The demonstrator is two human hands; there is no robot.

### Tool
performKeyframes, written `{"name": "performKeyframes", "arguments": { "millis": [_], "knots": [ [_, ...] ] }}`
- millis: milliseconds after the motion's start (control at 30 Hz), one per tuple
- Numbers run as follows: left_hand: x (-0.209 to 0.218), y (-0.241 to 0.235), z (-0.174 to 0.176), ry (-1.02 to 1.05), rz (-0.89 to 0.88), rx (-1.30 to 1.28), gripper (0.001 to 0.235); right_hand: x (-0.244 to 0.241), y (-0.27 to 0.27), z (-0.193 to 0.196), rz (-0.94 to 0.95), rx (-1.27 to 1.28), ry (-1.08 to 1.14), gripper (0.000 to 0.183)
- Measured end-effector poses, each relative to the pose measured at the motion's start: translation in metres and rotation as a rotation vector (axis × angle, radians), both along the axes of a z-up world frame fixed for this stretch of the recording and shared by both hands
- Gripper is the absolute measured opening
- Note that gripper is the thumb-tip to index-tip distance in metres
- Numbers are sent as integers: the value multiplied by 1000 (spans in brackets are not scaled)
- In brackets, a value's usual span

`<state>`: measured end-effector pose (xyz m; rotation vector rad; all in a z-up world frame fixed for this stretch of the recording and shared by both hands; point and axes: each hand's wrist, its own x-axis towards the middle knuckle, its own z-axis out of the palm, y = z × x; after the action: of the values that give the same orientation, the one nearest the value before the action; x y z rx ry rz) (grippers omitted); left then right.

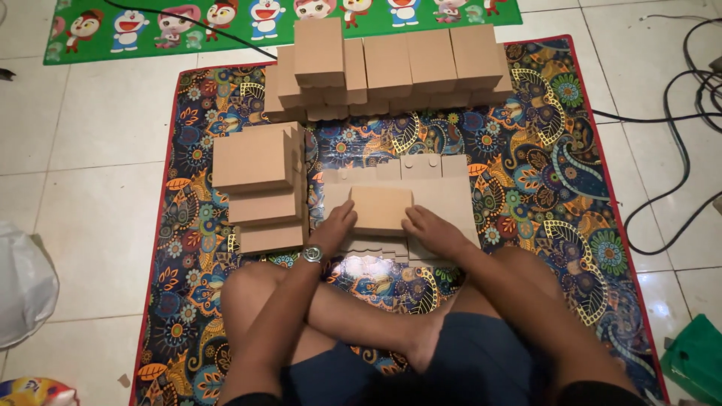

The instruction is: Folding flat cardboard templates into boxes and stacking them.

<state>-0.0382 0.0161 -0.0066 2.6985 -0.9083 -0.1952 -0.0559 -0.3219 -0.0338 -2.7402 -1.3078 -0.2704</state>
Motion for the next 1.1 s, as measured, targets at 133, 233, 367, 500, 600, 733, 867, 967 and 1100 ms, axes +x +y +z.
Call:
{"name": "performKeyframes", "arguments": {
  "millis": [133,233,367,500,600,733,867,967,1100],
  "knots": [
    [4,-1,-17,-88,-26,3,31,-6,14,58,55,16,25,35],
    [1,-5,-14,-47,-28,-55,40,-8,21,80,55,1,71,23],
    [-11,-17,2,79,108,-259,53,-8,18,65,86,28,33,40],
    [-13,-38,12,290,613,-650,67,-3,14,17,5,-11,88,45],
    [-8,-40,-27,392,842,-623,56,0,19,-1,90,97,275,58],
    [-10,-40,-9,392,846,-690,51,9,6,23,80,63,194,57],
    [-1,-42,5,445,737,-840,52,14,-14,24,-153,140,216,56],
    [12,-47,23,469,708,-972,59,9,35,136,-465,229,798,71],
    [35,-51,21,456,622,-1521,77,12,-18,17,-307,233,471,71]
  ]
}}
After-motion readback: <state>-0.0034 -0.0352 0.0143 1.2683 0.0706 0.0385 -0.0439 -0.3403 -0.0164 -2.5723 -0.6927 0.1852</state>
